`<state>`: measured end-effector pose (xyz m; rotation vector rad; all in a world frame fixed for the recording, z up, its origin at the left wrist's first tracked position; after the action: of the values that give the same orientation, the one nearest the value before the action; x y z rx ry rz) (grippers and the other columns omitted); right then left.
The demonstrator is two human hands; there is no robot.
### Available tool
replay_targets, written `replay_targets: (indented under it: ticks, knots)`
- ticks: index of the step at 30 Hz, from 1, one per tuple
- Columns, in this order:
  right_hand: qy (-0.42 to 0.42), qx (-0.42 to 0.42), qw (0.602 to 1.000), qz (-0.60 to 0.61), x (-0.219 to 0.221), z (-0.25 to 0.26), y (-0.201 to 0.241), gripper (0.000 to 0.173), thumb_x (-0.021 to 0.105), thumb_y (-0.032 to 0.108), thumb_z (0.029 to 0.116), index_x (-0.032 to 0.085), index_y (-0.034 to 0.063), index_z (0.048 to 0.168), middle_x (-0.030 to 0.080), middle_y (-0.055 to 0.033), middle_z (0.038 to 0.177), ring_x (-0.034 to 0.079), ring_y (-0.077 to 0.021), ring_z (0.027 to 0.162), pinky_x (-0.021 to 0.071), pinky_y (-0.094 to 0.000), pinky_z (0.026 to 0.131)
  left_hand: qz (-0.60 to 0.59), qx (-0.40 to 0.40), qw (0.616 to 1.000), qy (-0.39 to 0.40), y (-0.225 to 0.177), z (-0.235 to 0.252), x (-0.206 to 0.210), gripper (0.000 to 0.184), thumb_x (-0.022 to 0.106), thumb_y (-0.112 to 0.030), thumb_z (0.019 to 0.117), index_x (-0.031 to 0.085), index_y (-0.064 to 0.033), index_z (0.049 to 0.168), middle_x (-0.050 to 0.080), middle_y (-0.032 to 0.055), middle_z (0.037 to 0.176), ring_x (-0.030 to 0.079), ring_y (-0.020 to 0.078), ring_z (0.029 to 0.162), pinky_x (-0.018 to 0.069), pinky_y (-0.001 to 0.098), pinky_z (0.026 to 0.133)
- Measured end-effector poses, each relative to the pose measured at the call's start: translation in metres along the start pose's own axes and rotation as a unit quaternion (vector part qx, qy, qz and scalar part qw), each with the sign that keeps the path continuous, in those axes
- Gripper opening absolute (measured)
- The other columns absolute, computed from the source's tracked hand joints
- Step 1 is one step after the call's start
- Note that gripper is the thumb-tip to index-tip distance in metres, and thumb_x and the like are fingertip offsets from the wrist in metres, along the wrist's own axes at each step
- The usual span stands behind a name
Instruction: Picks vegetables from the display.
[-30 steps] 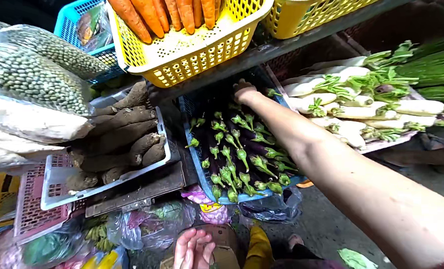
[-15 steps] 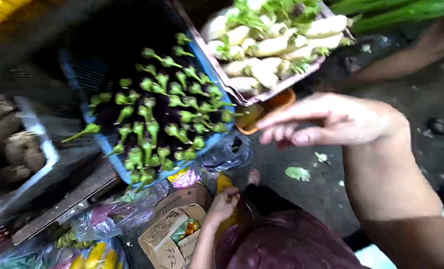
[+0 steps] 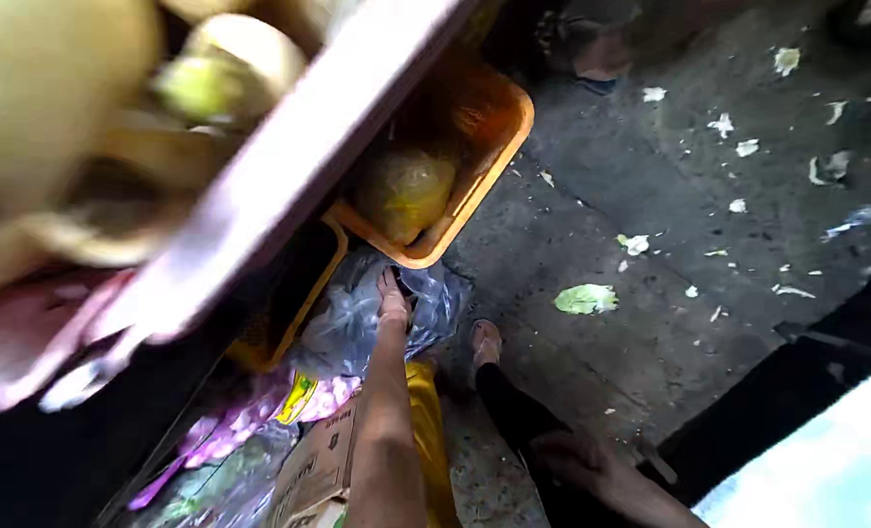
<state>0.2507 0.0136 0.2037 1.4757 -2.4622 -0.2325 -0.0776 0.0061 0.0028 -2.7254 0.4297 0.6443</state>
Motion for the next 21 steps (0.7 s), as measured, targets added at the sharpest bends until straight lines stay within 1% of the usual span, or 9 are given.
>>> replay_targets:
  ticks: [2,3,4,9,13,15,16,18,21]
  knots:
    - [-0.032,0.008,0.999,0.042,-0.009,0.004,-0.01,0.034,0.054,0.013,0.1045,0.061,-0.0028,0.134,0.071,-0.0171,0.118,0.072,-0.0214,0.097,0.058,-0.0404,0.09,-0.104,0.03,0.994,-0.027,0.003,0.023,0.015,0.073,0.059,0.002,0.0963,0.022,0.0059,0.159,0.024,0.0295,0.164,0.026,0.0397,0.154,0.0234,0.0458,0.125]
    - [-0.051,0.011,0.997,0.064,-0.013,0.007,-0.016,0.034,0.054,0.012,0.1042,0.061,-0.0038,0.134,0.071,-0.0172,0.118,0.071,-0.021,0.097,0.058,-0.0399,0.091,-0.187,0.029,0.98,-0.061,0.003,0.032,0.023,0.052,0.043,-0.002,0.107,0.028,0.0092,0.156,0.03,0.0305,0.162,0.027,0.0379,0.153,0.0217,0.0431,0.126]
    - [-0.07,0.012,0.994,0.088,-0.016,0.01,-0.023,0.034,0.054,0.01,0.1035,0.06,-0.0043,0.134,0.071,-0.016,0.117,0.071,-0.0188,0.096,0.0579,-0.038,0.09,-0.238,0.01,0.967,-0.096,-0.001,0.041,0.029,0.045,0.036,-0.009,0.1113,0.036,0.0111,0.152,0.038,0.0308,0.157,0.034,0.0368,0.151,0.0253,0.0419,0.125]
    - [-0.104,0.0,0.984,0.144,-0.02,0.012,-0.023,0.033,0.05,0.006,0.1024,0.059,-0.0051,0.132,0.072,-0.011,0.115,0.071,-0.0124,0.093,0.0586,-0.0325,0.086,-0.299,-0.056,0.947,-0.099,-0.012,0.062,0.031,0.045,0.04,-0.007,0.1104,0.036,0.0113,0.151,0.04,0.0274,0.157,0.036,0.0317,0.149,0.0263,0.0397,0.124]
    - [-0.094,-0.003,0.987,0.133,-0.014,0.012,-0.022,0.033,0.051,0.008,0.1027,0.06,-0.0037,0.133,0.072,-0.0121,0.115,0.071,-0.0147,0.095,0.0586,-0.0345,0.086,-0.299,0.05,0.94,-0.155,0.011,0.055,0.043,0.042,0.037,-0.01,0.1109,0.044,0.014,0.145,0.05,0.0305,0.148,0.047,0.0319,0.14,0.0357,0.0367,0.119]
    - [-0.086,0.004,0.991,0.099,-0.009,0.007,-0.018,0.034,0.053,0.01,0.1032,0.06,-0.0034,0.134,0.071,-0.0138,0.115,0.069,-0.0152,0.094,0.0569,-0.0348,0.086,-0.291,0.057,0.95,-0.094,0.011,0.022,0.02,0.054,0.048,0.005,0.1027,0.031,0.0106,0.154,0.038,0.0317,0.156,0.038,0.0367,0.146,0.0302,0.0425,0.122]
    - [-0.085,0.0,0.993,0.08,-0.007,0.006,-0.015,0.034,0.054,0.012,0.1037,0.06,-0.0029,0.134,0.071,-0.015,0.116,0.07,-0.0172,0.095,0.0569,-0.0367,0.088,-0.207,0.068,0.974,-0.059,0.013,0.003,0.004,0.077,0.065,0.008,0.0895,0.026,0.009,0.156,0.036,0.0333,0.156,0.039,0.0409,0.146,0.0327,0.0469,0.121]
    - [-0.078,-0.025,0.995,0.057,-0.002,0.0,-0.005,0.036,0.055,0.016,0.1047,0.06,-0.0017,0.136,0.071,-0.0177,0.119,0.071,-0.0224,0.099,0.0572,-0.0412,0.091,-0.087,0.096,0.989,-0.067,0.025,-0.042,-0.023,0.1,0.087,-0.009,0.0746,0.03,0.0035,0.156,0.047,0.0296,0.15,0.051,0.0405,0.138,0.0427,0.0498,0.115]
    - [-0.083,-0.126,0.988,0.015,0.008,-0.012,0.028,0.035,0.055,0.016,0.1033,0.062,-0.0018,0.132,0.071,-0.016,0.118,0.072,-0.02,0.098,0.059,-0.0388,0.09,-0.2,0.146,0.956,-0.16,0.042,-0.128,-0.058,0.098,0.09,-0.009,0.0639,0.041,0.0076,0.147,0.057,0.0274,0.137,0.059,0.0325,0.125,0.049,0.0437,0.108]
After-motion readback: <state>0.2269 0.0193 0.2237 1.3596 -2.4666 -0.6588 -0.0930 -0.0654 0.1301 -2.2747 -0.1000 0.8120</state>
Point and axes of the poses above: each hand's wrist, its own z-axis towards the middle knuckle, its own x-axis out of the palm, y = z × x, the point moved 2 cm from there along z, towards the middle knuckle
